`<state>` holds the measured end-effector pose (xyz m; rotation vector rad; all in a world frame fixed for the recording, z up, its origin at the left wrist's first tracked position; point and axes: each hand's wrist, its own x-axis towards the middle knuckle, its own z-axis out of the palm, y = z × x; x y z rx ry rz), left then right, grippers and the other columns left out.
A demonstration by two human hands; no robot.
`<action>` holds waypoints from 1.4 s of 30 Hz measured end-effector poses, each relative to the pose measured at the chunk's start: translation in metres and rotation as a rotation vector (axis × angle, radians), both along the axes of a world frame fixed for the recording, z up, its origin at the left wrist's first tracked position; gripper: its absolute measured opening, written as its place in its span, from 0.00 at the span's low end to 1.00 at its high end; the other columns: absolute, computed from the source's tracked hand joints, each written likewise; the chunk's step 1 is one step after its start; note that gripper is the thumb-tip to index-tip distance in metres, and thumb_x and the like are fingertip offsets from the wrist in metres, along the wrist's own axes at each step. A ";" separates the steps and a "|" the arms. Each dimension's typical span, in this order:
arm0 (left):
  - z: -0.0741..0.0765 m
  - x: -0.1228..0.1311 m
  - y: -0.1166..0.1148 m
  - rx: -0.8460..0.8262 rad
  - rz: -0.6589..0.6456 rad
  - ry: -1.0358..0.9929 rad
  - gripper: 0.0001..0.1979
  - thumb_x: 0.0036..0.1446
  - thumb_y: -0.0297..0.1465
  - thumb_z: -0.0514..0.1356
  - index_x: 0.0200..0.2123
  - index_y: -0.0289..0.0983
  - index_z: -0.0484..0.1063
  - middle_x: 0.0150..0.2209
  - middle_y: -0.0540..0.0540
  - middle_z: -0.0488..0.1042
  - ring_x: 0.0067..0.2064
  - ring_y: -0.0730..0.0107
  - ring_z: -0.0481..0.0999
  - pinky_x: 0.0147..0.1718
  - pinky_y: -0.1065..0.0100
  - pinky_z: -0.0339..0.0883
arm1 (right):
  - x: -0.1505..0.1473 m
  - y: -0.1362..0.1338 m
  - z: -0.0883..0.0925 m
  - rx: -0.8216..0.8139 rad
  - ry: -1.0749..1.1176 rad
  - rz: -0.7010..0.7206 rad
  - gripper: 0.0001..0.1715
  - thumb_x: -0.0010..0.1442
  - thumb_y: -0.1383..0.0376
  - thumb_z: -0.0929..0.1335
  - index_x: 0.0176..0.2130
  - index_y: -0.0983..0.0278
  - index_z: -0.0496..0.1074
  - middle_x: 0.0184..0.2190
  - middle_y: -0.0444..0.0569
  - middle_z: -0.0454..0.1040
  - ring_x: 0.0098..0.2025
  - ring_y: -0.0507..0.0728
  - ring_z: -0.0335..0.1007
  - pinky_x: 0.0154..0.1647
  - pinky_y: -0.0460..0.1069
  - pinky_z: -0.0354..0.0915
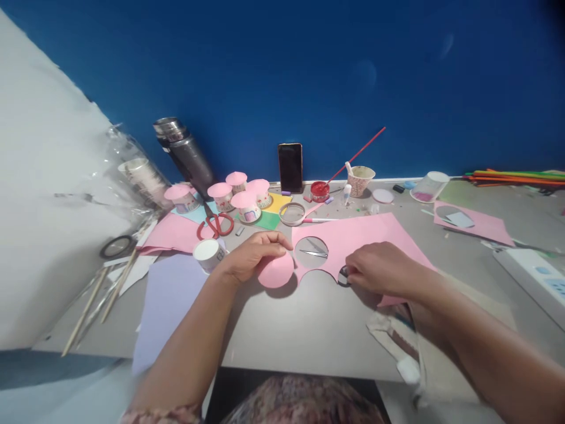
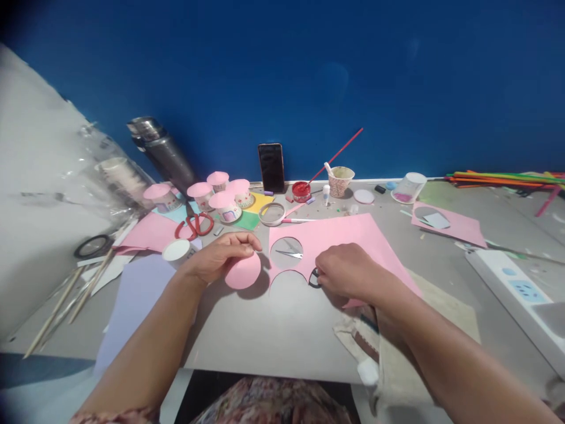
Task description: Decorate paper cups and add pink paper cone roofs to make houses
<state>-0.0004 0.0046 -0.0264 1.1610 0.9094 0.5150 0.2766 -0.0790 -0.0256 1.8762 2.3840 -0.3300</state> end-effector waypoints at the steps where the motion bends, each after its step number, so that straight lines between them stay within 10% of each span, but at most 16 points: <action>1: -0.001 -0.001 0.001 0.021 -0.005 0.011 0.11 0.47 0.33 0.70 0.35 0.36 0.80 0.27 0.45 0.78 0.25 0.68 0.74 0.25 0.70 0.62 | -0.004 -0.002 0.000 -0.016 -0.017 -0.004 0.12 0.59 0.66 0.72 0.24 0.60 0.77 0.27 0.53 0.82 0.30 0.63 0.76 0.29 0.52 0.51; 11: -0.017 0.011 0.008 0.619 0.229 0.531 0.02 0.48 0.29 0.62 0.28 0.38 0.75 0.33 0.44 0.78 0.39 0.57 0.74 0.42 0.59 0.68 | -0.013 0.005 0.004 -0.172 0.066 -0.078 0.05 0.52 0.67 0.70 0.26 0.64 0.76 0.31 0.57 0.81 0.31 0.62 0.74 0.31 0.51 0.51; 18: -0.016 0.023 -0.020 1.075 0.303 0.324 0.09 0.62 0.38 0.61 0.41 0.40 0.75 0.43 0.43 0.78 0.46 0.57 0.74 0.47 0.56 0.69 | 0.023 0.017 0.012 -0.394 0.573 -0.085 0.06 0.45 0.63 0.66 0.22 0.61 0.65 0.23 0.43 0.68 0.27 0.52 0.60 0.29 0.48 0.53; 24: -0.027 0.038 -0.043 0.939 0.204 0.338 0.15 0.56 0.38 0.69 0.44 0.41 0.72 0.45 0.44 0.77 0.47 0.58 0.76 0.48 0.57 0.69 | 0.020 0.022 0.004 -0.514 0.891 -0.135 0.10 0.47 0.58 0.65 0.23 0.62 0.67 0.21 0.41 0.64 0.26 0.50 0.54 0.28 0.47 0.52; 29: -0.036 0.048 -0.044 0.959 0.206 0.377 0.02 0.62 0.31 0.62 0.38 0.40 0.74 0.41 0.45 0.79 0.44 0.60 0.76 0.47 0.58 0.68 | 0.011 0.019 -0.001 -0.529 0.920 -0.170 0.09 0.48 0.59 0.66 0.23 0.62 0.68 0.21 0.40 0.64 0.26 0.50 0.55 0.29 0.47 0.51; 42: -0.032 0.045 -0.041 0.769 0.375 0.280 0.06 0.62 0.33 0.60 0.37 0.39 0.76 0.34 0.49 0.79 0.35 0.67 0.76 0.37 0.65 0.68 | 0.009 -0.001 0.018 -0.311 0.190 -0.017 0.12 0.46 0.66 0.67 0.18 0.61 0.59 0.15 0.40 0.57 0.21 0.51 0.50 0.24 0.52 0.43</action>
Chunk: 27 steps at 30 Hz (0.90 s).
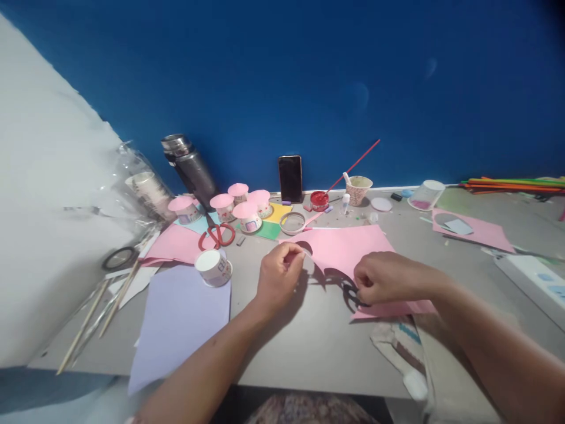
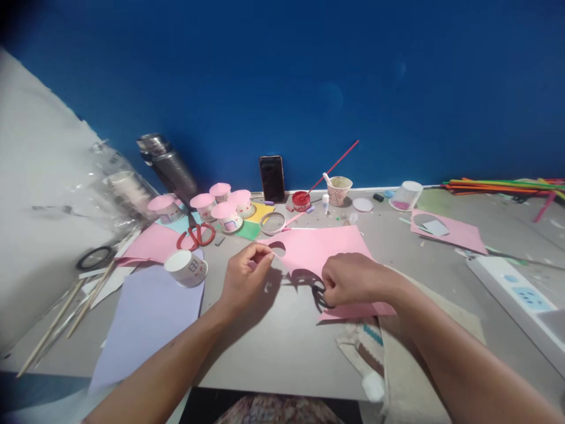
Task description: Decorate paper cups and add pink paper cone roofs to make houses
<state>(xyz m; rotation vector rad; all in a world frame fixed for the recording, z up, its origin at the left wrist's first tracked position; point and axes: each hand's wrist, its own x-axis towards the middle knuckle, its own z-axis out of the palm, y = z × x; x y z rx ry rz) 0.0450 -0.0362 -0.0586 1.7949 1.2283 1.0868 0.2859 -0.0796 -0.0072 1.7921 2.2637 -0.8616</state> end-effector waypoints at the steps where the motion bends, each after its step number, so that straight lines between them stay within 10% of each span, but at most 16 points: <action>1: 0.000 0.001 0.000 -0.015 -0.021 -0.010 0.06 0.62 0.33 0.60 0.34 0.39 0.76 0.33 0.48 0.79 0.35 0.67 0.76 0.37 0.65 0.68 | -0.003 -0.003 0.001 -0.011 -0.013 0.041 0.11 0.46 0.66 0.68 0.18 0.61 0.60 0.16 0.40 0.59 0.22 0.51 0.51 0.24 0.51 0.44; 9: 0.004 0.000 0.005 -0.203 -0.067 -0.150 0.04 0.57 0.32 0.63 0.31 0.39 0.76 0.33 0.48 0.80 0.31 0.69 0.74 0.33 0.68 0.68 | 0.031 0.010 -0.004 -0.318 0.540 0.207 0.04 0.44 0.67 0.68 0.21 0.64 0.69 0.18 0.37 0.65 0.22 0.47 0.54 0.24 0.45 0.51; 13: 0.007 -0.004 0.008 -0.231 -0.158 -0.128 0.05 0.55 0.33 0.64 0.35 0.39 0.78 0.32 0.47 0.79 0.31 0.68 0.74 0.33 0.67 0.69 | 0.047 0.023 -0.010 -0.340 0.901 -0.007 0.08 0.48 0.63 0.73 0.23 0.65 0.73 0.19 0.41 0.71 0.22 0.49 0.60 0.24 0.45 0.54; 19: 0.013 -0.003 0.000 -0.289 -0.362 -0.202 0.14 0.56 0.39 0.68 0.45 0.42 0.80 0.43 0.43 0.81 0.39 0.63 0.79 0.37 0.63 0.74 | 0.016 0.024 -0.032 -0.299 1.063 -0.199 0.15 0.50 0.58 0.74 0.22 0.64 0.70 0.17 0.39 0.66 0.20 0.48 0.54 0.22 0.46 0.48; 27: 0.008 0.008 -0.004 -0.492 -0.281 -0.501 0.11 0.45 0.36 0.75 0.25 0.38 0.78 0.28 0.47 0.77 0.31 0.68 0.74 0.35 0.62 0.73 | -0.028 0.004 -0.032 -0.303 1.086 -0.287 0.18 0.51 0.55 0.77 0.29 0.63 0.70 0.22 0.40 0.70 0.24 0.49 0.61 0.26 0.45 0.54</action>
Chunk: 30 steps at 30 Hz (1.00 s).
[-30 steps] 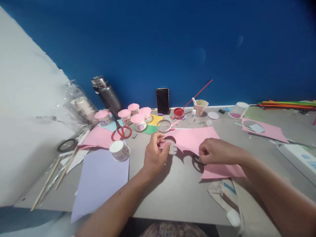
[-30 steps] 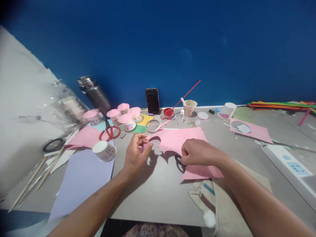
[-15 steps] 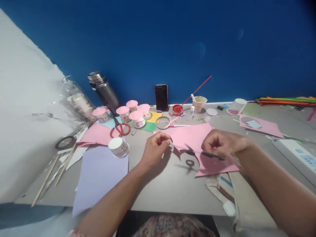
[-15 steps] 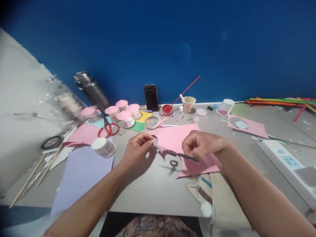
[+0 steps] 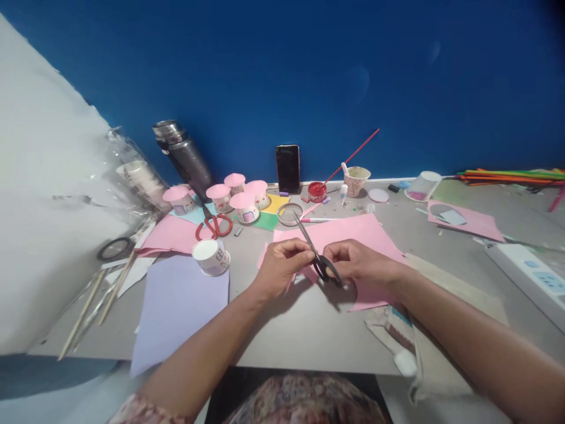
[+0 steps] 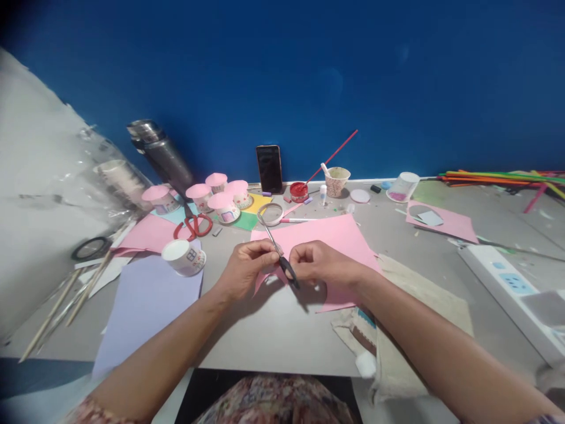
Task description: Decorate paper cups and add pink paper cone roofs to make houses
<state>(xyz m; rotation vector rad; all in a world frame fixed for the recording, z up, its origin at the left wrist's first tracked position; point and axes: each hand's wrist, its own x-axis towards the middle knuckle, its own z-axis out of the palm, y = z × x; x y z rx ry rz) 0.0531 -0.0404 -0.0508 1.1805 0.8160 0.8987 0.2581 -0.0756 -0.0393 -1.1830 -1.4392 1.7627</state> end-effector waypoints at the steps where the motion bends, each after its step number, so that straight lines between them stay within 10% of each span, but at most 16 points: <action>1: -0.001 0.001 -0.001 0.007 0.004 -0.004 0.10 0.45 0.35 0.74 0.25 0.38 0.78 0.28 0.48 0.76 0.31 0.68 0.74 0.35 0.62 0.72 | -0.005 -0.002 -0.001 0.019 -0.028 -0.021 0.20 0.50 0.55 0.79 0.30 0.63 0.70 0.24 0.41 0.71 0.26 0.50 0.63 0.27 0.45 0.56; 8: 0.008 -0.007 0.003 0.178 -0.036 0.254 0.05 0.53 0.34 0.66 0.29 0.39 0.78 0.31 0.46 0.77 0.34 0.65 0.76 0.36 0.61 0.71 | -0.015 -0.004 -0.010 0.087 -0.175 -0.132 0.19 0.51 0.54 0.79 0.29 0.65 0.76 0.26 0.44 0.74 0.29 0.51 0.66 0.29 0.47 0.59; 13: 0.019 -0.027 0.010 0.617 -0.191 0.858 0.09 0.53 0.36 0.67 0.38 0.40 0.79 0.39 0.43 0.78 0.43 0.54 0.76 0.42 0.56 0.70 | 0.005 0.003 0.003 0.137 -0.221 -0.164 0.15 0.53 0.56 0.78 0.27 0.66 0.79 0.26 0.46 0.76 0.29 0.52 0.67 0.29 0.48 0.59; 18: -0.001 -0.019 -0.002 0.829 -0.222 1.271 0.06 0.54 0.23 0.60 0.34 0.38 0.74 0.38 0.37 0.76 0.45 0.48 0.74 0.42 0.53 0.68 | 0.021 0.016 0.012 0.052 -0.247 -0.154 0.23 0.49 0.51 0.80 0.34 0.67 0.82 0.28 0.48 0.79 0.29 0.52 0.67 0.29 0.47 0.60; 30: -0.011 -0.010 -0.006 0.844 -0.233 1.227 0.03 0.58 0.26 0.60 0.34 0.40 0.70 0.40 0.38 0.74 0.44 0.49 0.71 0.42 0.54 0.66 | 0.038 -0.079 -0.014 -0.411 -0.038 -0.143 0.44 0.52 0.30 0.72 0.35 0.68 0.77 0.25 0.50 0.78 0.15 0.44 0.46 0.16 0.44 0.46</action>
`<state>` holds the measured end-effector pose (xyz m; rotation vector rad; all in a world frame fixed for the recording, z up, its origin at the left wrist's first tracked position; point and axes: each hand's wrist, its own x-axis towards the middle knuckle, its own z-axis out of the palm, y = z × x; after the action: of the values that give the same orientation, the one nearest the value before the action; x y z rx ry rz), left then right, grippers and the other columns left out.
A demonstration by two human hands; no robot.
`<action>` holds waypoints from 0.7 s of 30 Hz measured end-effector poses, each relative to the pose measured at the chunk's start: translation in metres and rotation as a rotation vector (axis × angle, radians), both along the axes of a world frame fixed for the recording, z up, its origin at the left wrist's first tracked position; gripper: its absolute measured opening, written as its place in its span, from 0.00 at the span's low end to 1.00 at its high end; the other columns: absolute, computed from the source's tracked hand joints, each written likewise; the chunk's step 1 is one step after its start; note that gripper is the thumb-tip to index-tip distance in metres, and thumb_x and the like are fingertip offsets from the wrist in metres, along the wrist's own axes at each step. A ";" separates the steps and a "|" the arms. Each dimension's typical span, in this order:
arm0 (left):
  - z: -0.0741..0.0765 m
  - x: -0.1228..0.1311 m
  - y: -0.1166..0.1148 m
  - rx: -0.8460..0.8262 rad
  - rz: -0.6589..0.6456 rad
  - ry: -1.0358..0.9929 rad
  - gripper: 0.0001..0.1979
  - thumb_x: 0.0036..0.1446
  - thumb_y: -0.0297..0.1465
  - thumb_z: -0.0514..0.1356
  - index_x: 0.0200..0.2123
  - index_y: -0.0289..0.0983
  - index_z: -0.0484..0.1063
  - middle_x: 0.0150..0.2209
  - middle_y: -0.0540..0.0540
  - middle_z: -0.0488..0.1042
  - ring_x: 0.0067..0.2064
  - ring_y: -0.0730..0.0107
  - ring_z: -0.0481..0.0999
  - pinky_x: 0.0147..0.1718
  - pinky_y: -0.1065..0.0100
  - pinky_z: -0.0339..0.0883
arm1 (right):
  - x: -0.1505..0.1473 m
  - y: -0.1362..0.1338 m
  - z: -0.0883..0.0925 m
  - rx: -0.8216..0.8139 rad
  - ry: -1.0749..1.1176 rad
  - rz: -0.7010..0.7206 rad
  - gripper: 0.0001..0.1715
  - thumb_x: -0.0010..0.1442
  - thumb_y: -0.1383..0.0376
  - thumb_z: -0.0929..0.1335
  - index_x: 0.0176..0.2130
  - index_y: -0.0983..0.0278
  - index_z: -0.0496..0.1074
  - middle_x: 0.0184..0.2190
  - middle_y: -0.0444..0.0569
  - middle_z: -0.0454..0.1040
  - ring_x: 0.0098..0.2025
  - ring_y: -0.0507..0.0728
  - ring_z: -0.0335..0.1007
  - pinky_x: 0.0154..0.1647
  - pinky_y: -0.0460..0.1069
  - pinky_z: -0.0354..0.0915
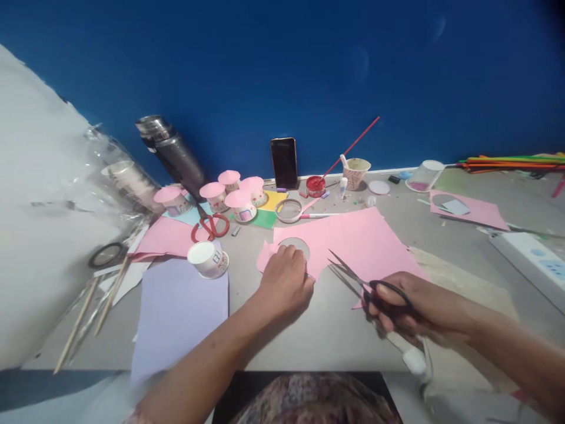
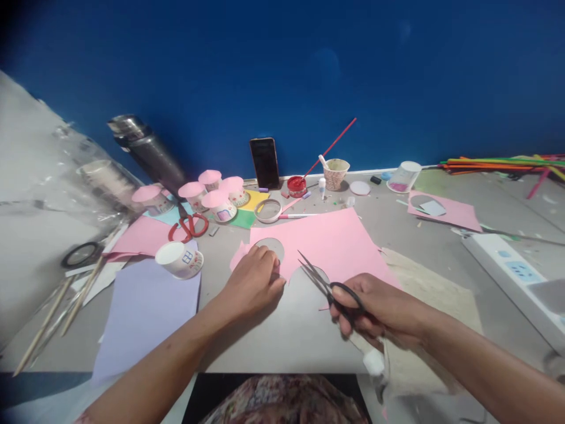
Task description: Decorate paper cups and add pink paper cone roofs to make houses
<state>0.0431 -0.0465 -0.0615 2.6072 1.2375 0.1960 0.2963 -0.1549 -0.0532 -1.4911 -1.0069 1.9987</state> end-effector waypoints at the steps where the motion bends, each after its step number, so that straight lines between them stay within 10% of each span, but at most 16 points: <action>1: -0.001 0.002 0.000 0.002 -0.005 0.000 0.03 0.58 0.27 0.60 0.33 0.40 0.70 0.39 0.38 0.74 0.44 0.49 0.71 0.42 0.54 0.65 | 0.002 -0.005 -0.002 -0.036 0.011 -0.021 0.43 0.52 0.30 0.72 0.34 0.68 0.76 0.23 0.49 0.77 0.14 0.43 0.43 0.15 0.44 0.45; 21: -0.016 -0.005 0.017 0.138 -0.107 -0.195 0.08 0.66 0.24 0.55 0.34 0.40 0.66 0.36 0.44 0.72 0.40 0.58 0.69 0.39 0.58 0.59 | -0.016 0.034 -0.004 -0.161 0.105 -0.057 0.35 0.52 0.39 0.78 0.31 0.69 0.75 0.21 0.45 0.72 0.16 0.42 0.44 0.12 0.38 0.37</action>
<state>0.0379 -0.0290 -0.0773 2.6835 1.0499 0.5188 0.2802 -0.1207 -0.0569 -1.4605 -0.7678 2.1356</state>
